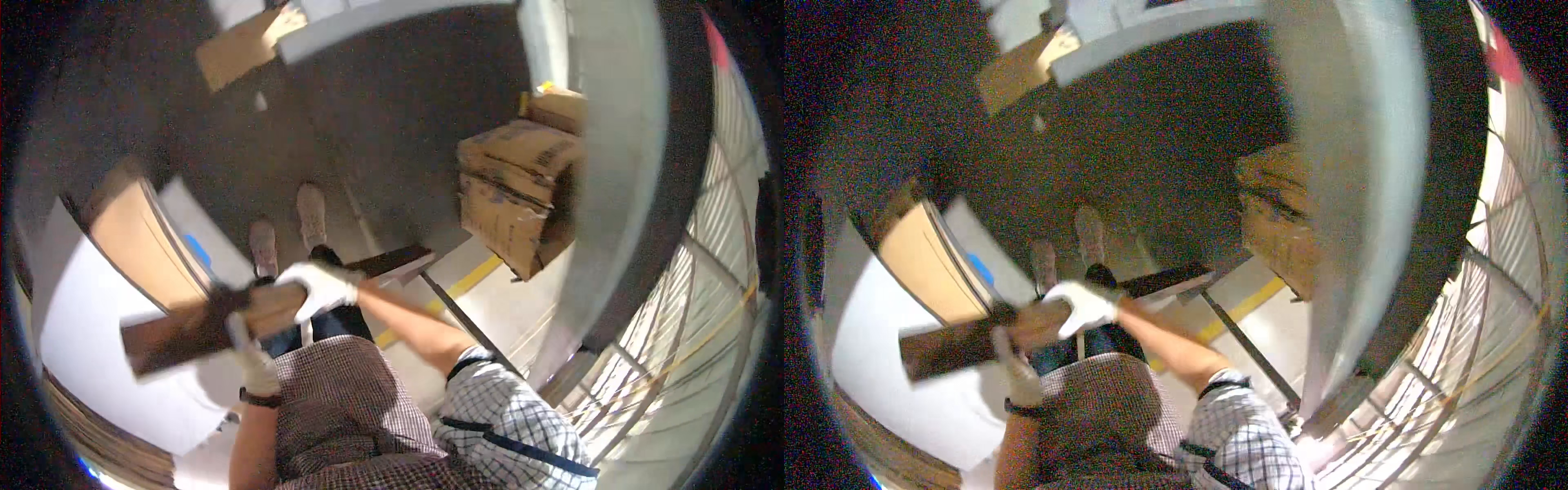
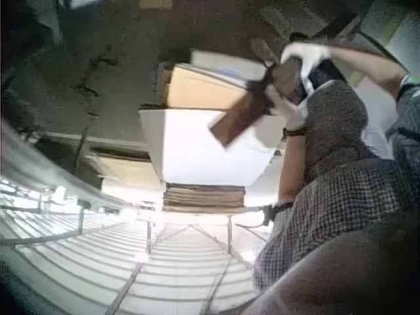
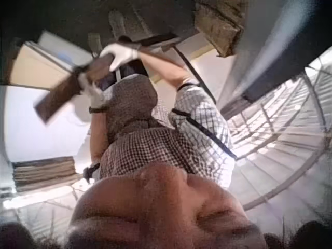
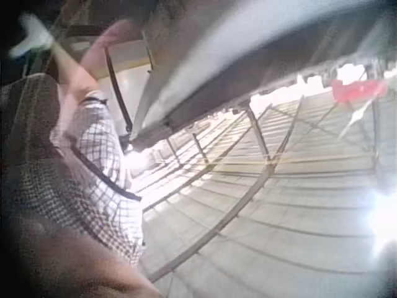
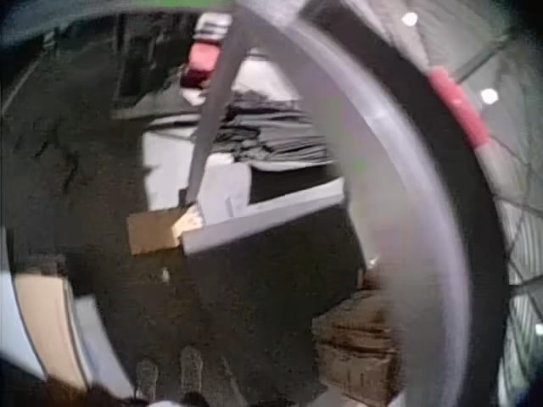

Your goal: Preparing, cutting, and labeling large foam sheets in a manufacturing facility.

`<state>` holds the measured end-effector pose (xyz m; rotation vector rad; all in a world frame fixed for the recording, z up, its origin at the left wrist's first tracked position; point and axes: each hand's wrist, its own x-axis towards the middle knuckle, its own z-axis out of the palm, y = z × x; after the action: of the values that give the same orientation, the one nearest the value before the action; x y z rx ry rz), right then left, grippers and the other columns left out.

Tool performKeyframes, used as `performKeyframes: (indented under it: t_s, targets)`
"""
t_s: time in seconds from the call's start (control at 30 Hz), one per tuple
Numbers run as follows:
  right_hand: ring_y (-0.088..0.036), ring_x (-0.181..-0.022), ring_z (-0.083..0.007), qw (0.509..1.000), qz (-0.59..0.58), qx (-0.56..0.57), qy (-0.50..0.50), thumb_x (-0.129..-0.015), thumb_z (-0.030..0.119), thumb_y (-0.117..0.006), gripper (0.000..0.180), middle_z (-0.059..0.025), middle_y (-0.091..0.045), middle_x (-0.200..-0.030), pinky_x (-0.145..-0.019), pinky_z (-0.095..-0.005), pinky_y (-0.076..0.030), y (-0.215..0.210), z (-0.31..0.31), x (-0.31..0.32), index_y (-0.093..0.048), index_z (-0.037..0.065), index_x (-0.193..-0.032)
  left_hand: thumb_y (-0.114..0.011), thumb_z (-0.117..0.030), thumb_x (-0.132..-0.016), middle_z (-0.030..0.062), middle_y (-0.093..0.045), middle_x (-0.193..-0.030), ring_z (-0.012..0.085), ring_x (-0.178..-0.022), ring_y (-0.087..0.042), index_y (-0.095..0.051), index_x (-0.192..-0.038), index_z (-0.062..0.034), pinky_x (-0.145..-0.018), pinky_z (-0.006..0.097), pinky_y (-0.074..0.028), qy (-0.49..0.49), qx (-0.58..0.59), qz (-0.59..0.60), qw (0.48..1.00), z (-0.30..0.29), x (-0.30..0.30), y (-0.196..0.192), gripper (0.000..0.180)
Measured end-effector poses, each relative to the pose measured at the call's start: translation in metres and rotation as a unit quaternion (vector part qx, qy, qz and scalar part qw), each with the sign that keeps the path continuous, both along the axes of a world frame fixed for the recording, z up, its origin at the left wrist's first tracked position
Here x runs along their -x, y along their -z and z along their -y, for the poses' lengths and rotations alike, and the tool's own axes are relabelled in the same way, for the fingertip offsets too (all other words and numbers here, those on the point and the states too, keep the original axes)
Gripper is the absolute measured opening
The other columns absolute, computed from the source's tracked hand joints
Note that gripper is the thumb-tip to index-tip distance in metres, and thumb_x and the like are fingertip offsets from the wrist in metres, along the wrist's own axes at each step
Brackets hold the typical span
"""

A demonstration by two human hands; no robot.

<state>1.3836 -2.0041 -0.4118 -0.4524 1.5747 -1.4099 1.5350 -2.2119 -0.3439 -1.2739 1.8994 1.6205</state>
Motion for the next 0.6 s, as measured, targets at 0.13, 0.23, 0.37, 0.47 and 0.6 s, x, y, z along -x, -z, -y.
performKeyframes:
  t_s: [0.13, 0.23, 0.37, 0.47, 0.6]
  targets:
    - [-0.061, -0.104, -0.0364, 0.998, -0.023, -0.047, -0.045, -0.058, 0.045, -0.084, 0.067, -0.0200, -0.065, -0.107, -0.089, -0.0427, -0.049, -0.104, 0.079, -0.015, -0.065, 0.002, -0.107, -0.049, -0.062, -0.093, 0.0143, -0.050, -0.134, 0.0284, -0.120, -0.050, -0.044, -0.139, -0.0094, -0.105, 0.045, -0.040, -0.301, -0.261, -0.073, 0.914, 0.065, 0.033, -0.113, 0.070]
    - [-0.059, -0.106, -0.0382, 0.985, -0.073, -0.152, 0.025, -0.063, 0.045, -0.082, 0.068, -0.0229, -0.064, -0.105, -0.089, -0.0447, -0.048, -0.183, 0.125, -0.035, -0.062, 0.002, -0.111, -0.050, -0.065, -0.090, 0.0137, -0.056, -0.124, 0.0281, -0.116, -0.053, -0.051, -0.130, -0.0054, -0.103, 0.045, -0.042, -0.242, -0.006, -0.102, 0.965, 0.125, 0.072, -0.170, 0.071]
    - [-0.062, -0.103, -0.0265, 0.991, 0.090, 0.042, 0.095, -0.075, 0.035, -0.078, 0.069, -0.0221, -0.064, -0.114, -0.088, -0.0383, -0.049, -0.248, 0.062, -0.069, -0.050, -0.004, -0.126, -0.053, -0.059, -0.089, 0.0180, -0.050, -0.134, 0.0306, -0.124, -0.048, -0.042, -0.139, 0.0000, -0.109, 0.048, -0.037, -0.097, -0.384, -0.206, 0.895, 0.183, 0.127, -0.235, 0.078]
    - [-0.063, -0.101, -0.0201, 0.993, 0.105, -0.042, 0.030, -0.081, 0.030, -0.075, 0.066, -0.0154, -0.068, -0.114, -0.093, -0.0359, -0.048, -0.274, -0.053, -0.165, -0.052, 0.003, -0.137, -0.054, -0.065, -0.084, 0.0210, -0.059, -0.122, 0.0367, -0.110, -0.057, -0.045, -0.136, 0.0037, -0.102, 0.052, -0.043, -0.098, -0.388, -0.195, 0.895, 0.103, 0.180, -0.281, 0.086]
    - [-0.065, -0.102, -0.0325, 0.934, 0.080, -0.325, 0.127, -0.070, 0.064, -0.073, 0.074, -0.0161, -0.069, -0.108, -0.089, -0.0384, -0.050, -0.394, -0.155, -0.217, -0.064, 0.013, -0.122, -0.057, -0.069, -0.081, 0.0191, -0.066, -0.104, 0.0335, -0.091, -0.063, -0.056, -0.118, -0.0058, -0.089, 0.047, -0.051, -0.097, -0.386, -0.222, 0.890, -0.003, 0.227, -0.301, 0.073]
